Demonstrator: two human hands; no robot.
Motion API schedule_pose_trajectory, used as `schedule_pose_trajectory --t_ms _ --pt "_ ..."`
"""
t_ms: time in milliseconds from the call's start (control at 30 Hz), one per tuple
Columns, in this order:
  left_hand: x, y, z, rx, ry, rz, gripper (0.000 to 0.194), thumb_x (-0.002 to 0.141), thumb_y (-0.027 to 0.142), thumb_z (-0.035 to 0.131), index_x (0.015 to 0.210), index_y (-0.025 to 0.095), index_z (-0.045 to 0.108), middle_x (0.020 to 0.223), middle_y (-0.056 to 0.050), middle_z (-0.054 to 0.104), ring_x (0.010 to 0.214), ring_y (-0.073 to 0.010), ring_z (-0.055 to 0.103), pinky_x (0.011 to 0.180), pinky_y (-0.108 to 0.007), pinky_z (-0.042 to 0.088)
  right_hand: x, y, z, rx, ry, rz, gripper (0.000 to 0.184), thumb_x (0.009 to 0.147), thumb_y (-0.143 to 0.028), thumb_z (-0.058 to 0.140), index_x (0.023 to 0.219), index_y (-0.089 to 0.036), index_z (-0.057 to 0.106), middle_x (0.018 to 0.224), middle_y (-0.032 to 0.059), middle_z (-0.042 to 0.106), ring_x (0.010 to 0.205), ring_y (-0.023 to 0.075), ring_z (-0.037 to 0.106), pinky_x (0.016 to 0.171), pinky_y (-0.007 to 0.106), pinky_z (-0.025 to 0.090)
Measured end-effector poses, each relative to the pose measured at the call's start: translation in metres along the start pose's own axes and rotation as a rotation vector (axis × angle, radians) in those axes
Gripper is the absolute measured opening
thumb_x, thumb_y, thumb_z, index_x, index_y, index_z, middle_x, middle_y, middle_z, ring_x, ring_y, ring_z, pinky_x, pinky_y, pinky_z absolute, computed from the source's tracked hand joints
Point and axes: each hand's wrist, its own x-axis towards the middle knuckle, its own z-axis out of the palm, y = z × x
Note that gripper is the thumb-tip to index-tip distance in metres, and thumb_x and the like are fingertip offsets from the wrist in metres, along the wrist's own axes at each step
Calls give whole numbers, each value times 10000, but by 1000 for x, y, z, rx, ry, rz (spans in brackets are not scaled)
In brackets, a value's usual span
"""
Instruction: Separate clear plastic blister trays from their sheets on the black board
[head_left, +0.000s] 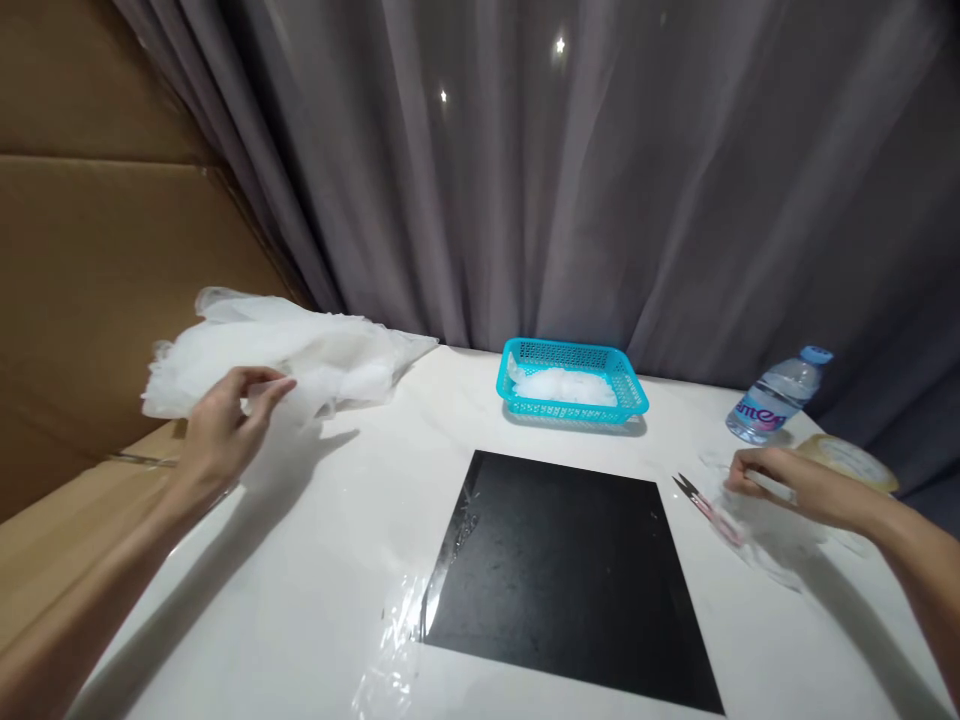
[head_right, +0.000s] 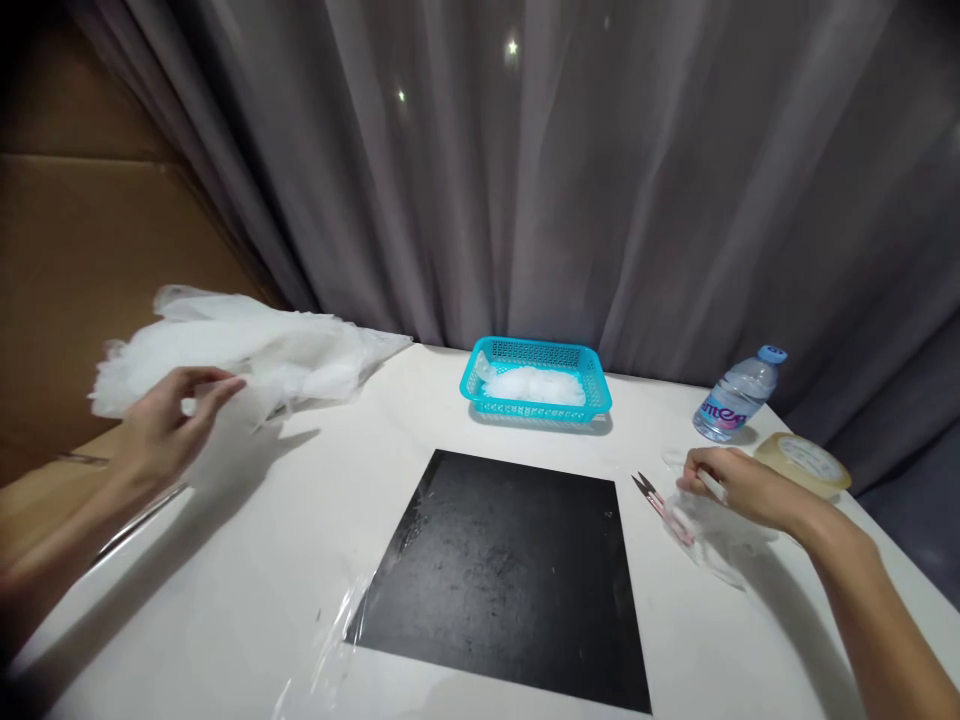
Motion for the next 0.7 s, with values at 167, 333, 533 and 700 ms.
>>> schedule_pose_trajectory --t_ms 167,333,533,700 --pt "17 -2 -1 -9 124 -8 437 1010 483 356 1268 149 471 1260 -139 641 1086 -252 618 782 -282 480 4 -28 -12 110 -16 -98 425 968 -613 475 831 -247 642 845 93 741 765 267 678 718 381 507" --pt "38 -1 5 64 -166 172 414 909 598 582 1003 200 651 1004 -51 729 893 -236 661 778 -278 499 7 -48 -4 113 33 -148 412 1010 -579 464 886 -235 654 916 93 754 818 268 681 730 369 495" --pt "84 9 4 272 -16 196 473 974 533 546 1222 134 604 1213 -151 647 1117 -340 563 846 -344 437 16 -60 14 89 52 -210 323 1036 -454 447 901 -240 648 959 70 740 865 261 680 782 371 489" --pt "93 9 5 328 -70 221 430 1070 472 389 976 173 682 947 -77 694 913 -269 594 630 -249 310 21 -63 24 60 4 -238 321 1052 -430 419 888 -235 615 945 71 715 865 258 662 794 383 473"
